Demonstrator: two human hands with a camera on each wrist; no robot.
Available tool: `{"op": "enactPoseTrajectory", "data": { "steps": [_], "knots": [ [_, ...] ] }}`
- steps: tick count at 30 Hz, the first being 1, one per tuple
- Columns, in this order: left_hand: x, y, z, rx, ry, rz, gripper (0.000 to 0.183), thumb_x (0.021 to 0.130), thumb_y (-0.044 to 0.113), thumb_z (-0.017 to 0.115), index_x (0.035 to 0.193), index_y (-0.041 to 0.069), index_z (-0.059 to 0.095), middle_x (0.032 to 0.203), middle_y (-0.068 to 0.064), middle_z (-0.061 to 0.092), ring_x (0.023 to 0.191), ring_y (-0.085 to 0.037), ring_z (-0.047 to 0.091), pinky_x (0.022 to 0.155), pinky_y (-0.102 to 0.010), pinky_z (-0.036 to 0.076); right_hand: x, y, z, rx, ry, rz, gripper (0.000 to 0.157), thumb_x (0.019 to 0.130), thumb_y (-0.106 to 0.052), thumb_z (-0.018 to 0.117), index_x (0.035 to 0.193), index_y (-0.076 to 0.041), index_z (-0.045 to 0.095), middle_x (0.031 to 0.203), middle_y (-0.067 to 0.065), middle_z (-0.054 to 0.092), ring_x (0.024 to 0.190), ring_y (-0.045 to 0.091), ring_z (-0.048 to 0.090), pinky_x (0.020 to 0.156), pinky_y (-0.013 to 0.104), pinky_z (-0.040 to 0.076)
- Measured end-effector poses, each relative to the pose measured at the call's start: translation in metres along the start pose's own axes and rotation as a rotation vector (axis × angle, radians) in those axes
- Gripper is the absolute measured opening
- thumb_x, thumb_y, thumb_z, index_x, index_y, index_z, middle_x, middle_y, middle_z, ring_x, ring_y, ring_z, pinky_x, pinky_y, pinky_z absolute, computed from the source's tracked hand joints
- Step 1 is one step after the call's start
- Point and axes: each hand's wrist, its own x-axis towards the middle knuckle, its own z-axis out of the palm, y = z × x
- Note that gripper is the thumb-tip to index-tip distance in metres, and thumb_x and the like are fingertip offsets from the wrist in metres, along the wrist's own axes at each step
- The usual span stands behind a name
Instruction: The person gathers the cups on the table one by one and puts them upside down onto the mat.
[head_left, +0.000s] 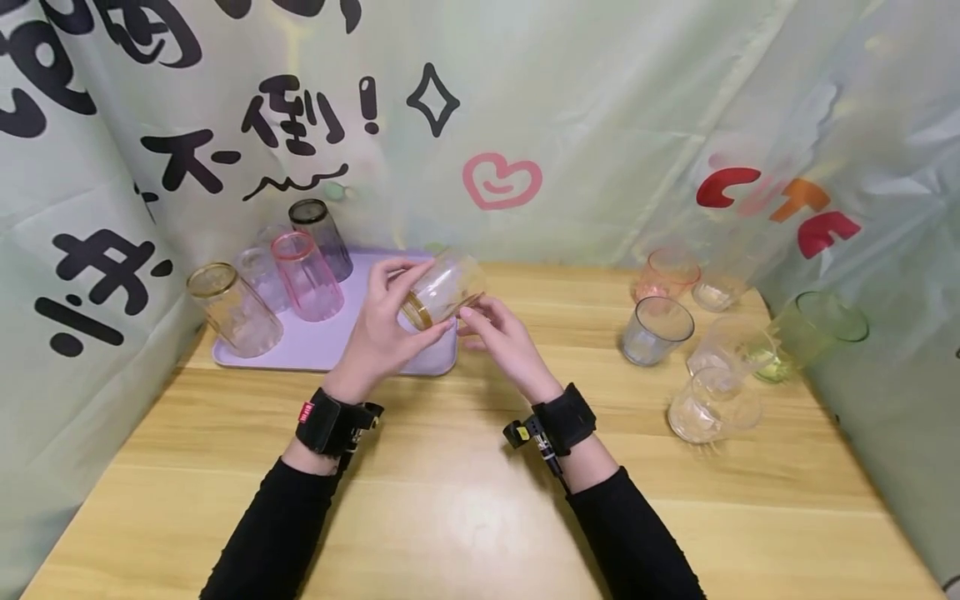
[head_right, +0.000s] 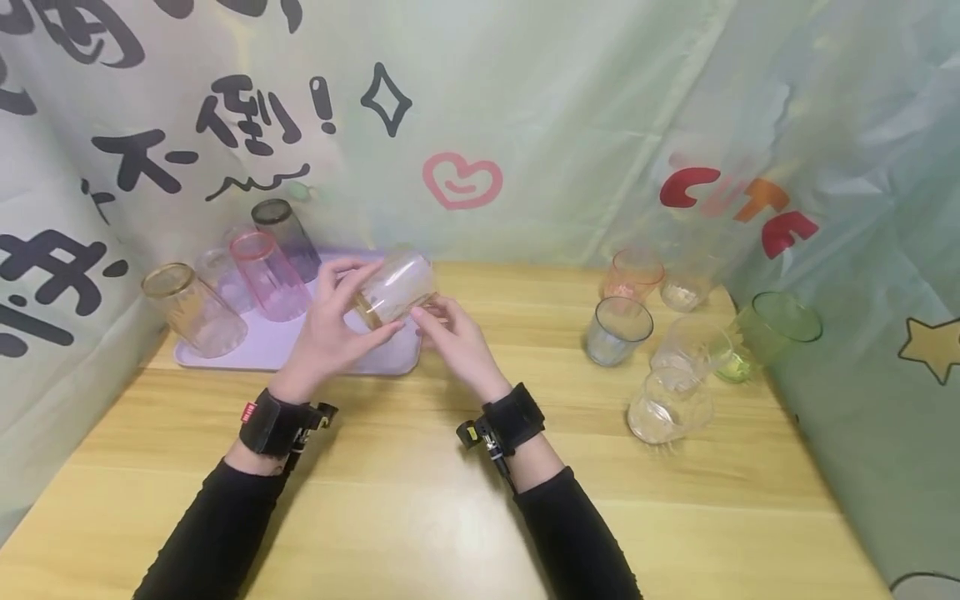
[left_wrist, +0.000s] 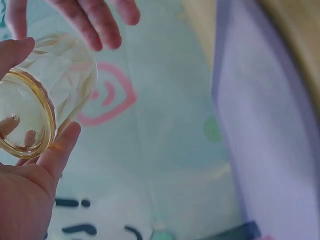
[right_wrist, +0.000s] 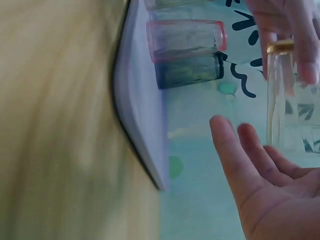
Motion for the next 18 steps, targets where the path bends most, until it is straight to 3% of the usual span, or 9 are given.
{"op": "enactPoseTrajectory", "data": {
  "steps": [8, 15, 18],
  "knots": [
    [0.005, -0.011, -0.044, 0.109, 0.136, -0.02, 0.074, 0.061, 0.028, 0.084, 0.127, 0.018, 0.052, 0.122, -0.008, 0.043, 0.099, -0.017, 0.043, 0.074, -0.034, 0.043, 0.035, 0.004, 0.006, -0.357, 0.078, -0.093, 0.049, 0.086, -0.043, 0.057, 0.124, -0.012, 0.05, 0.12, 0.006, 0.052, 0.097, 0.017, 0.054, 0.075, 0.029, 0.051],
    [0.007, -0.014, -0.067, 0.147, 0.259, -0.044, 0.078, 0.059, 0.025, 0.085, 0.126, 0.01, 0.049, 0.123, -0.006, 0.05, 0.112, -0.019, 0.041, 0.093, -0.038, 0.039, 0.052, 0.017, 0.008, -0.583, 0.064, 0.013, 0.053, 0.081, -0.032, 0.065, 0.125, -0.007, 0.048, 0.12, 0.012, 0.051, 0.086, 0.015, 0.055, 0.071, 0.029, 0.051],
    [0.01, -0.015, -0.073, 0.133, 0.296, -0.047, 0.077, 0.058, 0.023, 0.085, 0.125, 0.01, 0.05, 0.122, -0.004, 0.052, 0.112, -0.018, 0.043, 0.094, -0.037, 0.04, 0.056, 0.022, 0.007, -0.674, 0.053, 0.059, 0.056, 0.079, -0.027, 0.068, 0.125, -0.004, 0.047, 0.118, 0.014, 0.051, 0.088, 0.018, 0.054, 0.075, 0.03, 0.05]
  ]
}}
